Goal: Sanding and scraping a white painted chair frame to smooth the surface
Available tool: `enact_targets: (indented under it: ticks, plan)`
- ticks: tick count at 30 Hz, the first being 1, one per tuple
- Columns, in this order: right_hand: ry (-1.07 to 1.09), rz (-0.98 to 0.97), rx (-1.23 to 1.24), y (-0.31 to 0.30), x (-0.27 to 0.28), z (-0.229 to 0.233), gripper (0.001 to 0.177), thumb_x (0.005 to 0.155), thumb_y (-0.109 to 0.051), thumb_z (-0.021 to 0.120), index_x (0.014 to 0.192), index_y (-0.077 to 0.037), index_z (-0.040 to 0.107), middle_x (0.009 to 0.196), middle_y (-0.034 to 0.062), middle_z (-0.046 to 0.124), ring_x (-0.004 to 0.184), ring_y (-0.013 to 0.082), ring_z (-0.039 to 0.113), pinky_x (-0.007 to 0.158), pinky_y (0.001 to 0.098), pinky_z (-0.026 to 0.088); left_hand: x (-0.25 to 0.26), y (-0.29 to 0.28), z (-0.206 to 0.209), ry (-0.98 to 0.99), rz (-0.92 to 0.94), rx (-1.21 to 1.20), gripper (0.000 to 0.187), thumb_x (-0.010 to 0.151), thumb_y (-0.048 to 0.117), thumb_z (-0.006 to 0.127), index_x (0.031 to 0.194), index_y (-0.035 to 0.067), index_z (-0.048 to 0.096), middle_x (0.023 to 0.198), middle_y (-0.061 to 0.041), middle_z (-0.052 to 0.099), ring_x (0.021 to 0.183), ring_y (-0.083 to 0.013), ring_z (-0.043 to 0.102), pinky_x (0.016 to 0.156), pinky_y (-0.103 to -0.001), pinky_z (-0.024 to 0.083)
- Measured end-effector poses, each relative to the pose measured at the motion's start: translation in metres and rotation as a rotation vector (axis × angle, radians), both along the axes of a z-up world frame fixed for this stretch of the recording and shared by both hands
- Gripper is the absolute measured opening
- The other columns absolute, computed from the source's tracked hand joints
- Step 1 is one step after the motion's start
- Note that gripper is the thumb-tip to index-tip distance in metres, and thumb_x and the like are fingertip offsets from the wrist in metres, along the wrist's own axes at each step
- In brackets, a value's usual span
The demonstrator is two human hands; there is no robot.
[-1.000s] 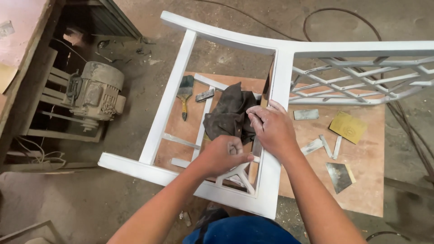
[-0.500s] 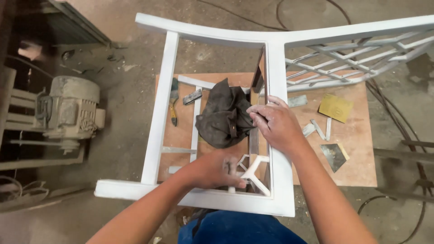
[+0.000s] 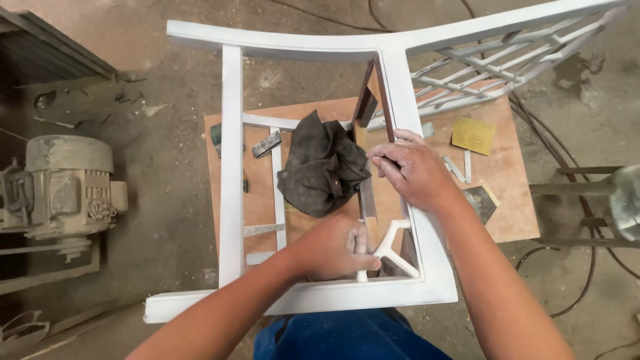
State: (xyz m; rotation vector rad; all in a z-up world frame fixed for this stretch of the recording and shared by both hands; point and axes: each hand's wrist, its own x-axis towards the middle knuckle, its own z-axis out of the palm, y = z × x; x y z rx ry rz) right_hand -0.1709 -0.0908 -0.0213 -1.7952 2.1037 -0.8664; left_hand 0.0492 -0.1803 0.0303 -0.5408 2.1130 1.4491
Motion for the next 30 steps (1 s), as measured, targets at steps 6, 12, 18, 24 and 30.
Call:
enact_targets:
  ticks: [6, 12, 18, 24, 30]
  plan:
    - [-0.011, 0.003, -0.012, 0.0, -0.003, -0.01, 0.019, 0.102, -0.021, 0.065, 0.108, -0.006, 0.074, 0.079, 0.0042, 0.078, 0.094, 0.0236, 0.075, 0.12, 0.0447, 0.039, 0.004, 0.01, -0.003, 0.001, -0.014, -0.051, 0.035, 0.072, 0.047, 0.08, 0.081, 0.015, 0.071, 0.076, -0.01, 0.072, 0.081, -0.0295, 0.074, 0.07, -0.039, 0.056]
    - [-0.031, -0.029, 0.012, 0.003, 0.0, 0.001, 0.019, 0.102, -0.023, 0.065, 0.107, -0.008, 0.074, 0.077, 0.0023, 0.078, 0.094, 0.0216, 0.075, 0.122, 0.0423, 0.038, 0.018, 0.006, 0.017, 0.005, -0.018, -0.091, 0.036, 0.076, 0.048, 0.078, 0.083, 0.015, 0.068, 0.083, -0.013, 0.073, 0.091, -0.0357, 0.074, 0.078, -0.045, 0.057]
    - [-0.012, -0.041, 0.076, 0.002, -0.003, -0.005, 0.021, 0.103, -0.026, 0.059, 0.109, -0.014, 0.075, 0.09, 0.0012, 0.079, 0.112, 0.0272, 0.067, 0.119, 0.043, 0.038, 0.031, 0.008, 0.012, 0.036, -0.014, -0.139, 0.039, 0.083, 0.049, 0.079, 0.079, 0.016, 0.059, 0.081, -0.01, 0.069, 0.083, -0.0303, 0.065, 0.073, -0.043, 0.05]
    - [-0.005, -0.083, 0.149, 0.003, -0.003, -0.011, 0.025, 0.102, -0.028, 0.054, 0.112, -0.02, 0.075, 0.103, -0.0021, 0.079, 0.132, 0.033, 0.056, 0.113, 0.0428, 0.039, 0.029, 0.019, -0.004, 0.162, -0.023, -0.176, 0.04, 0.088, 0.049, 0.074, 0.075, 0.017, 0.053, 0.105, -0.004, 0.069, 0.082, -0.0282, 0.065, 0.072, -0.043, 0.047]
    - [-0.012, -0.076, 0.098, 0.003, -0.004, -0.01, 0.023, 0.102, -0.026, 0.056, 0.112, -0.019, 0.076, 0.105, -0.0009, 0.078, 0.124, 0.0309, 0.06, 0.113, 0.0421, 0.039, 0.034, 0.015, -0.011, 0.118, -0.009, -0.196, 0.045, 0.084, 0.056, 0.078, 0.074, 0.018, 0.057, 0.075, -0.007, 0.064, 0.079, -0.027, 0.06, 0.067, -0.04, 0.041]
